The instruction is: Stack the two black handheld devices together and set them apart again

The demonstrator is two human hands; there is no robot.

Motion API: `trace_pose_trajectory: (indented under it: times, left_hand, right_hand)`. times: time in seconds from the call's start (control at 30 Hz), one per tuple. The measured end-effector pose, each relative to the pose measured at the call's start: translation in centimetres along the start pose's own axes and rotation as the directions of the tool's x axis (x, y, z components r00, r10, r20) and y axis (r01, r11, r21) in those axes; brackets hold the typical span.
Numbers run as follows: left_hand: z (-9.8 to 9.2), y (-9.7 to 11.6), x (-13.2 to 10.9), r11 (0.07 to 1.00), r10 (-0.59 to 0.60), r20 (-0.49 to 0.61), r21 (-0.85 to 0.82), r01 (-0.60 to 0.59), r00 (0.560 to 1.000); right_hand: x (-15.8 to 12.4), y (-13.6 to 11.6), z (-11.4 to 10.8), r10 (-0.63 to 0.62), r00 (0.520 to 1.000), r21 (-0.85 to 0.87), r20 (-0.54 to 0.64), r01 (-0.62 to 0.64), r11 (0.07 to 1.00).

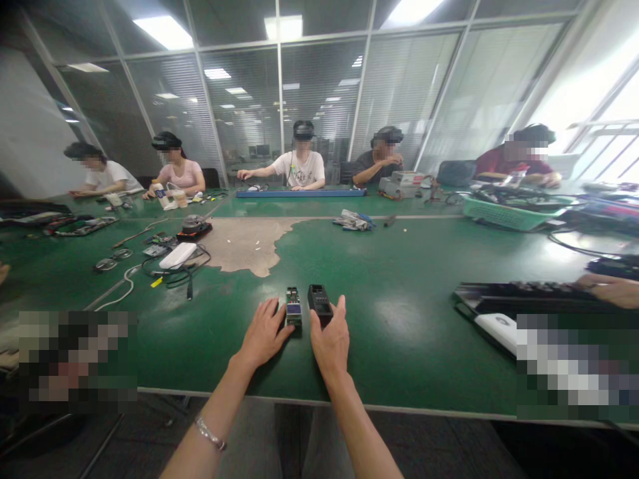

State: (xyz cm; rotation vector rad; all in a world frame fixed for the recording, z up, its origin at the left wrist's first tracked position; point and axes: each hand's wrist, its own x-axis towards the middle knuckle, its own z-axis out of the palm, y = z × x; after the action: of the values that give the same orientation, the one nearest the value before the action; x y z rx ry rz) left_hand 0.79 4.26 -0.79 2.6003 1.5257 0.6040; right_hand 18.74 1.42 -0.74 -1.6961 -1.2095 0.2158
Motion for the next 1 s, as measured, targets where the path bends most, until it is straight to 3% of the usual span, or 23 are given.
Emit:
trace_pose_trajectory:
  times: [0.17,0.57,0.8,1.0]
  left_hand:
    - [-0.3,0.2,0.0,1.0,0.006,0.0,-0.007,-0.006,1.0]
    - [-0.3,0.1,-0.2,0.999,-0.01,-0.027,-0.049,0.008,1.0]
    - [-0.3,0.1,-0.3,0.999,-0.005,-0.029,-0.042,0.004,1.0]
    - [-0.3,0.1,-0.3,0.999,-0.008,-0.021,-0.04,0.007,1.0]
  right_hand:
    - [0.0,-0.9,-0.5,0.041,0.999,0.053,-0.005,-0.041,0.998]
    - [-0.4,-4.0,0.1,-0.091,0.996,0.107,-0.012,0.092,0.99]
    - [-0.6,-5.1,0.8,-0.096,0.995,0.08,0.013,0.095,0.992]
    - [-0.8,-5.9,1.3,-0.127,0.991,-0.053,0.03,0.129,0.99]
